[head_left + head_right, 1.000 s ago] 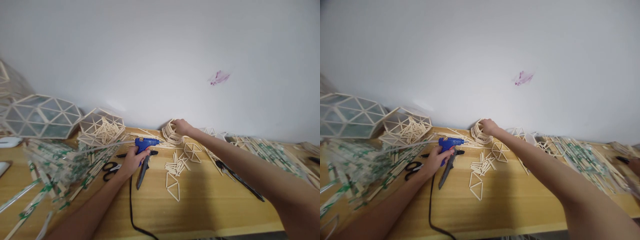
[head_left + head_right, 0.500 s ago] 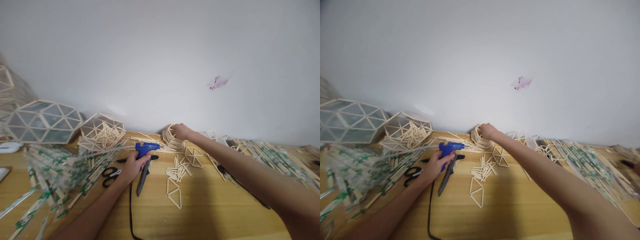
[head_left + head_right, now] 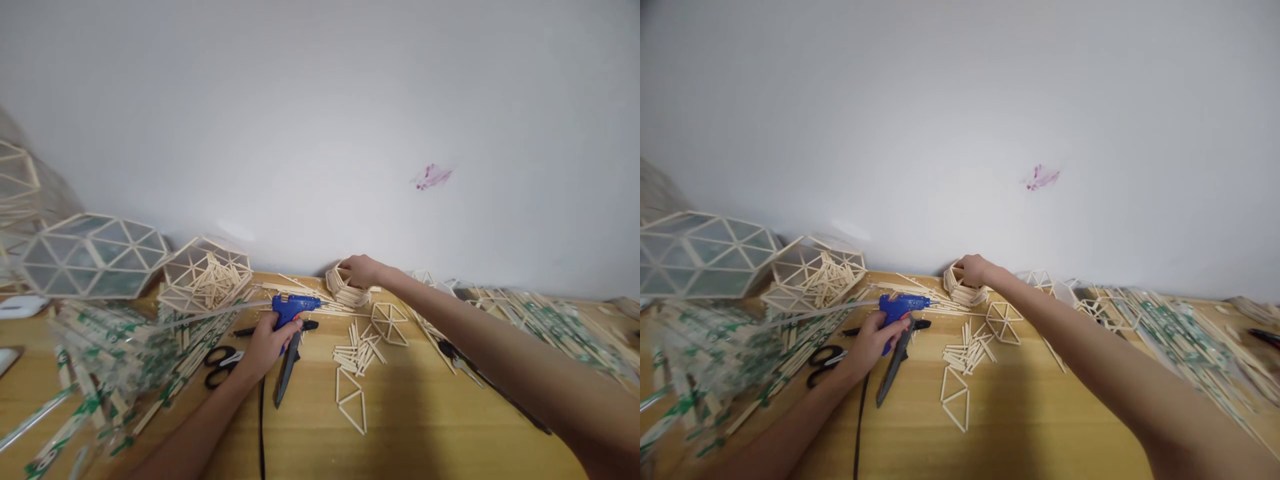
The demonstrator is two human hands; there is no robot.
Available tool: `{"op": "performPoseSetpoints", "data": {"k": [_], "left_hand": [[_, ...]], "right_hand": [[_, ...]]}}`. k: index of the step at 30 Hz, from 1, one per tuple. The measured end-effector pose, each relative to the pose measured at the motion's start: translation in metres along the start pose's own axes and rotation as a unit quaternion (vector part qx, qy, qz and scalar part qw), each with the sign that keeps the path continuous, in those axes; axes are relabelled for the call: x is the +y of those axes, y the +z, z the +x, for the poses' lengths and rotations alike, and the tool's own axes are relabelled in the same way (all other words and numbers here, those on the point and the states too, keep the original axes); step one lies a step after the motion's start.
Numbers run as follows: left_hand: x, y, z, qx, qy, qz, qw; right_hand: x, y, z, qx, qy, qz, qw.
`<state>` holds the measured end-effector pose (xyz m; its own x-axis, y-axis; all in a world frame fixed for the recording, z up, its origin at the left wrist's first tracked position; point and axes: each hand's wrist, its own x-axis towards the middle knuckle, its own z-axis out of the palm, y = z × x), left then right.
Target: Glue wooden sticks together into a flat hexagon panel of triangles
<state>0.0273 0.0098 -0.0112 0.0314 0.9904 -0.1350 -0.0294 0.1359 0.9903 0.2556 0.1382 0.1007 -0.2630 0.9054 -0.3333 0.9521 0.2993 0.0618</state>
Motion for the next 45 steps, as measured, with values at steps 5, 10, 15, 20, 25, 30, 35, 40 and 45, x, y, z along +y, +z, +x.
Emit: {"op": "performPoseSetpoints", "data": {"k": [5,10,15,20,25,30,35,40,45], "left_hand": [[-0.001,-0.001,-0.001,0.003,0.000,-0.006,1.000],[-0.004,0.000,0.001,0.001,0.005,-0.014,1.000],[-0.006,0.001,0.002,0.009,0.005,-0.019,1.000],[-0.007,0.001,0.002,0.016,0.002,-0.023,1.000],[-0.007,0.004,0.003,0.029,-0.007,-0.024,0.999],[-0.002,0.004,0.001,0.037,-0.012,-0.019,0.999],[0.004,0.000,-0.001,0.024,-0.014,-0.004,1.000],[-0.004,-0.003,0.003,0.009,-0.030,0.013,0.999],[-0.008,-0.005,0.003,0.008,-0.006,0.051,0.999]], "right_hand": [[0.002,-0.012,-0.011,-0.016,0.015,0.015,1.000],[-0.002,-0.007,-0.017,0.015,0.015,-0.011,1.000],[-0.002,0.003,-0.015,0.037,0.014,-0.011,0.999],[-0.001,0.008,-0.010,0.054,0.026,0.008,0.998],[0.000,-0.001,-0.020,0.076,0.005,0.060,0.995],[0.011,-0.018,-0.056,0.141,0.005,0.137,0.980],[0.023,0.011,-0.103,0.315,-0.013,0.316,0.895],[0.020,0.091,-0.134,0.339,0.001,0.410,0.847],[-0.001,0.156,-0.158,0.303,-0.030,0.400,0.864]]}}
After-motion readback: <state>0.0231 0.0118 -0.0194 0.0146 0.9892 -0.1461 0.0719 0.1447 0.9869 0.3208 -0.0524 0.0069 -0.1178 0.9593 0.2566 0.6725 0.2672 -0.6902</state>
